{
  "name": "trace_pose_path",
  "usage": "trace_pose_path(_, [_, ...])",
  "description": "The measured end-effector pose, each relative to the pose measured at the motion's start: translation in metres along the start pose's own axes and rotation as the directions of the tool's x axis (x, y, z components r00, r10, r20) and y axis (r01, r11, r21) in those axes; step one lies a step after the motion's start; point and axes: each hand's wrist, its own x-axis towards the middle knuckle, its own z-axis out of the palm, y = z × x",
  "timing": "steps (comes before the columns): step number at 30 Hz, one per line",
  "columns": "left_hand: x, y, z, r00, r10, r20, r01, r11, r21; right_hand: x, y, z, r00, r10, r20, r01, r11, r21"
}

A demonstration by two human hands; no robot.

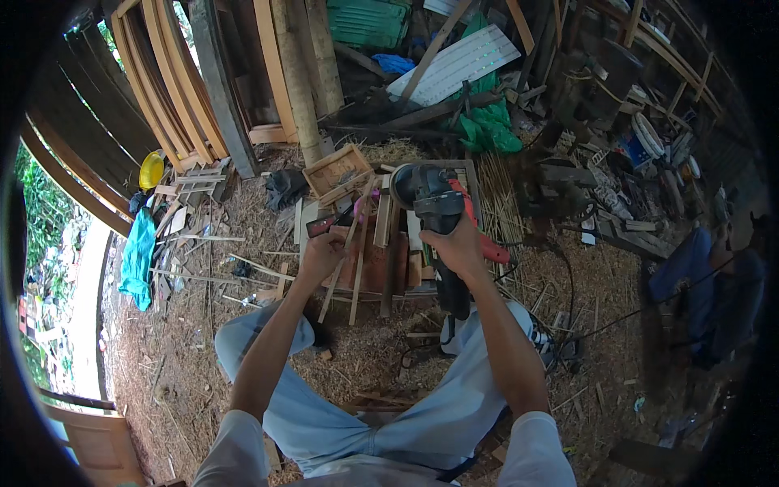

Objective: The person saws a piece of wood by hand on a workbench, then uses an angle grinder to sand several small wooden strips and a frame, and finally measures and joins the strips using glue.

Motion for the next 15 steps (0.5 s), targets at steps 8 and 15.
trace_pose_path(8, [-0.024, 0.068, 0.017, 0.996, 0.080, -0.038, -0.085, 0.985, -0.147, 0.005, 0.020, -0.002, 0.996, 0.035, -0.078, -0.025, 0.991, 0.131])
trace_pose_path(15, [-0.077, 0.150, 0.077, 0.914, 0.226, 0.336, -0.068, 0.904, -0.422, 0.013, 0.009, -0.019, 0.977, 0.173, -0.128, -0.121, 0.933, 0.340])
